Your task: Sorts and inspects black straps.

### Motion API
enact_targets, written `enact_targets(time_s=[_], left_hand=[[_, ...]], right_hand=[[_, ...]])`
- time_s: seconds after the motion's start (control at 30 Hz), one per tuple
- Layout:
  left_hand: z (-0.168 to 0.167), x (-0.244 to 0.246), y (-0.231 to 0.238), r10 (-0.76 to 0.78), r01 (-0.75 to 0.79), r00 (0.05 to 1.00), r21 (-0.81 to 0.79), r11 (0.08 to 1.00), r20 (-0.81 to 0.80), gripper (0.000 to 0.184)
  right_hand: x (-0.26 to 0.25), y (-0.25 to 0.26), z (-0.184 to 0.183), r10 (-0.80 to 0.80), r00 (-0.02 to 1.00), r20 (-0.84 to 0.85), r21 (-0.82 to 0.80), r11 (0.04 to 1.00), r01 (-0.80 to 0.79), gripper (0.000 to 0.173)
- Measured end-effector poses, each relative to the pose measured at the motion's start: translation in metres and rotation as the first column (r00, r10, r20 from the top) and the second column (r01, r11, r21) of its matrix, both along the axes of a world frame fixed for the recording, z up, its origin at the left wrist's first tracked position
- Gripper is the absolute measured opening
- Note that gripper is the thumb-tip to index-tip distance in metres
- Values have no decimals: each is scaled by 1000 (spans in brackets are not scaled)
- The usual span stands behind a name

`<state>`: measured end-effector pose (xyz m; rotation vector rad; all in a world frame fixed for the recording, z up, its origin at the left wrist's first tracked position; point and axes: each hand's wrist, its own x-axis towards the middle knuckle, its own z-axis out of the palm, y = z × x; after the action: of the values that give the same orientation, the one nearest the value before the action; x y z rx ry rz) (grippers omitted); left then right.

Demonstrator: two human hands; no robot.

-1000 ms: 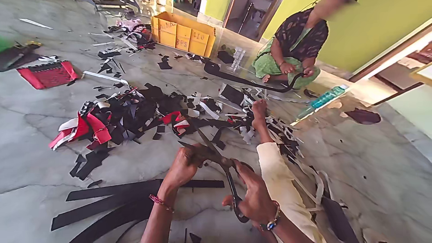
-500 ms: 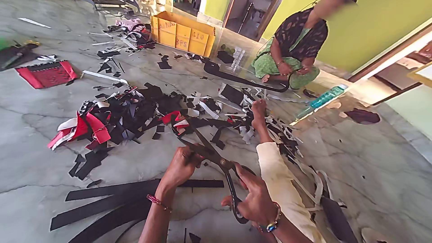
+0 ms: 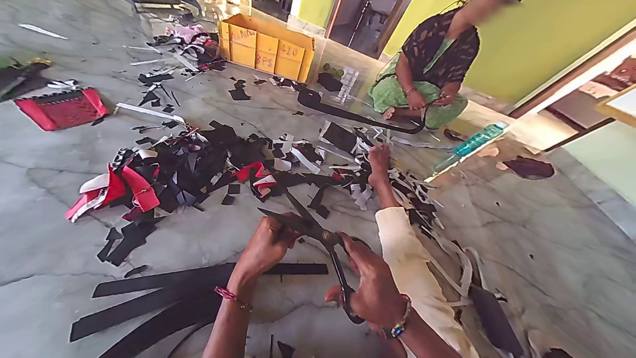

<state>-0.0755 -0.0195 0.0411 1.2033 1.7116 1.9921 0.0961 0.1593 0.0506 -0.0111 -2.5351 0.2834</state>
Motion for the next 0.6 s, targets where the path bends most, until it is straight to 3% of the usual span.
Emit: enact_targets(time_s=[0.1,0.4,0.6], left_hand=[[3,3,2,-18,18,1000,-7,1000,15,13],[1,1,1,-23,23,1000,-3,1000,-19,13],[0,1,-1,7,-8,1000,-1,1000,-28,13]], right_hand=[[-3,-1,1,2,999,34,-32,999,-1,110],[-1,0,-11,45,997,-63,-105,993,-52,103],[2,0,-19,94,986,-135,-163,980,-115,83]])
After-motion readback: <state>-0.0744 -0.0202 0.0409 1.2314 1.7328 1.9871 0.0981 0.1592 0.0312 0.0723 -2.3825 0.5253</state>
